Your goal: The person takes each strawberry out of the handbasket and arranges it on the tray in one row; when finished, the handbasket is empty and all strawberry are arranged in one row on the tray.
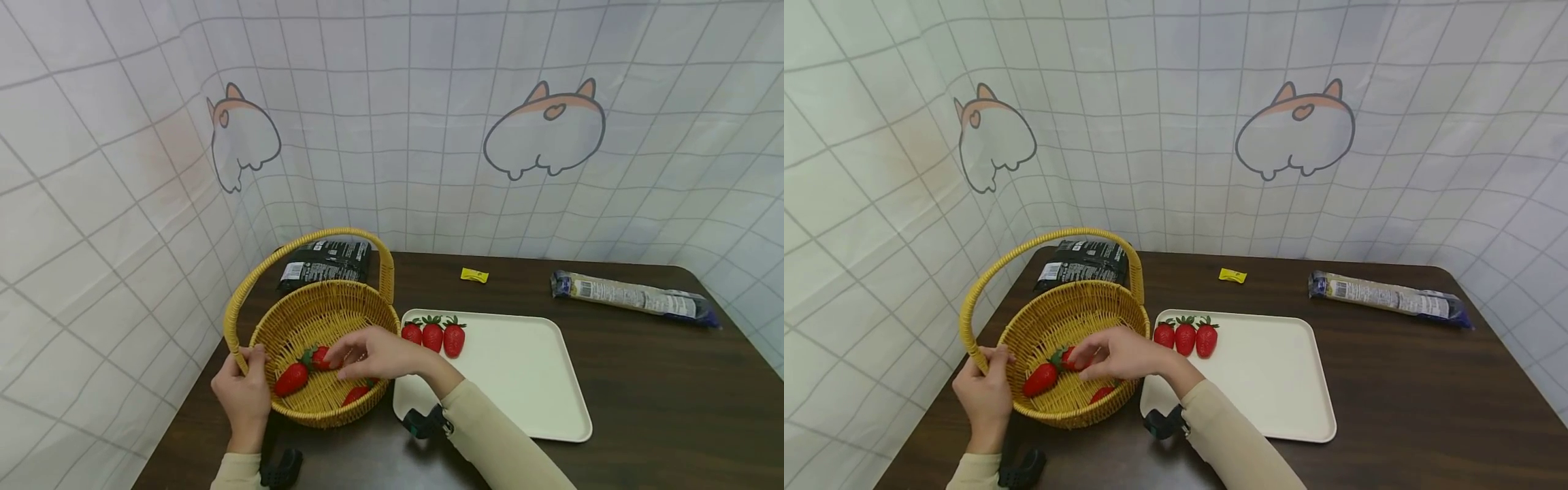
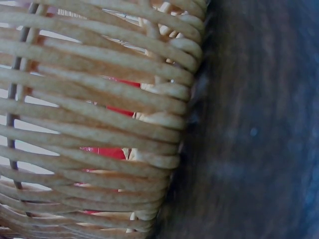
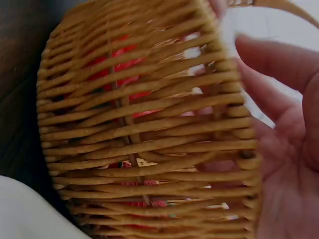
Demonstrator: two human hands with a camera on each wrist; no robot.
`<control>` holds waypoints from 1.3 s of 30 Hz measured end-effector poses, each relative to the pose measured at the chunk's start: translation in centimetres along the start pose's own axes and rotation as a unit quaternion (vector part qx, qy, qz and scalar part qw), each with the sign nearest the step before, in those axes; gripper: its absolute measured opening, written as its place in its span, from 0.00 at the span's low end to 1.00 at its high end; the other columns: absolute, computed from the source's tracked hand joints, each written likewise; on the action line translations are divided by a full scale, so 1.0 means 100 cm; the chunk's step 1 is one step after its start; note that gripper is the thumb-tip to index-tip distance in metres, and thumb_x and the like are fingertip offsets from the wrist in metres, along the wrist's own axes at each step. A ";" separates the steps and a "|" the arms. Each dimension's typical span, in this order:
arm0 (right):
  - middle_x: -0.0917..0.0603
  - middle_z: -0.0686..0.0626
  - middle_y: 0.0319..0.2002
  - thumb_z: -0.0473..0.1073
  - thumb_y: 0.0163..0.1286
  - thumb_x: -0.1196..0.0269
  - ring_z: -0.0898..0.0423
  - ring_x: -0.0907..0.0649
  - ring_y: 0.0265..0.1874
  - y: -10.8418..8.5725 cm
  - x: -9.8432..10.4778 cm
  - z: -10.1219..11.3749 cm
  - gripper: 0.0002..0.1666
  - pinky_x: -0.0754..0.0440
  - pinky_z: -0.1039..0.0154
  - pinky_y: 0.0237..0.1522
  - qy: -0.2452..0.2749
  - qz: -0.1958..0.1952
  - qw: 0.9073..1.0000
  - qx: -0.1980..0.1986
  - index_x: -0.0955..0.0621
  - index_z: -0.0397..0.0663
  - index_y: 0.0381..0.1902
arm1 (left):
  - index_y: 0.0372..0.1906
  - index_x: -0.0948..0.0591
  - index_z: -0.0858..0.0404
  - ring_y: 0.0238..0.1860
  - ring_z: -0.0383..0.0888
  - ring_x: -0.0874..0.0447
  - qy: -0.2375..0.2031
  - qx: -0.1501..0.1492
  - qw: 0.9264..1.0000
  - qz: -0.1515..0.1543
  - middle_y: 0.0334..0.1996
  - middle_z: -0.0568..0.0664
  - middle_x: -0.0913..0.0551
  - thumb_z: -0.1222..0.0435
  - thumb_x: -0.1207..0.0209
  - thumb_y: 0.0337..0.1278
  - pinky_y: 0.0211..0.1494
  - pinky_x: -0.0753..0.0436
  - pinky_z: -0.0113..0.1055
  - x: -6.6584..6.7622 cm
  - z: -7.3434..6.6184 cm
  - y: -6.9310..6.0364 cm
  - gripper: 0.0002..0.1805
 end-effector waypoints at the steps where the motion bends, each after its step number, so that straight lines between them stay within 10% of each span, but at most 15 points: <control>1: 0.16 0.41 0.50 0.39 0.67 0.35 0.58 0.16 0.46 0.004 -0.003 -0.002 0.19 0.20 0.66 0.49 0.003 0.022 1.000 0.003 0.19 0.40 0.55 | 0.19 0.21 0.69 0.13 0.32 0.34 0.000 0.003 1.000 0.000 0.18 0.59 0.19 0.76 0.38 0.58 0.16 0.38 0.26 0.000 0.000 0.000 0.12; 10: 0.15 0.43 0.50 0.35 0.64 0.33 0.55 0.15 0.48 0.020 -0.020 -0.012 0.19 0.21 0.69 0.49 -0.014 0.110 0.994 -0.017 0.18 0.39 0.54 | 0.20 0.22 0.74 0.15 0.28 0.34 0.006 0.000 1.000 -0.004 0.17 0.58 0.19 0.77 0.41 0.59 0.18 0.38 0.23 0.003 -0.038 -0.002 0.12; 15: 0.15 0.45 0.51 0.32 0.63 0.35 0.55 0.16 0.50 0.022 -0.025 -0.016 0.19 0.22 0.70 0.50 -0.036 0.162 0.985 -0.040 0.18 0.40 0.53 | 0.20 0.22 0.74 0.15 0.28 0.34 0.004 0.003 1.000 -0.006 0.17 0.36 0.21 0.76 0.40 0.60 0.18 0.38 0.22 0.004 -0.035 -0.003 0.12; 24: 0.13 0.47 0.40 0.23 0.61 0.40 0.58 0.15 0.41 0.024 -0.031 -0.025 0.15 0.19 0.67 0.45 0.018 0.209 0.974 -0.081 0.16 0.37 0.44 | 0.20 0.20 0.70 0.13 0.31 0.35 0.014 0.004 1.000 -0.006 0.18 0.60 0.19 0.76 0.38 0.58 0.16 0.39 0.25 0.001 0.000 -0.002 0.11; 39: 0.15 0.57 0.36 0.32 0.61 0.33 0.67 0.20 0.35 0.025 -0.024 -0.024 0.12 0.21 0.71 0.43 -0.054 0.211 0.971 -0.095 0.16 0.44 0.43 | 0.19 0.21 0.69 0.12 0.33 0.37 0.008 -0.005 1.000 0.000 0.18 0.58 0.19 0.75 0.38 0.58 0.14 0.40 0.27 0.000 -0.002 0.001 0.12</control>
Point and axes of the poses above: each hand's wrist, its own y-axis towards the middle knuckle, its own x-axis out of the back of the hand, z = x × y, the point moved 6 cm from there along y, towards the middle knuckle
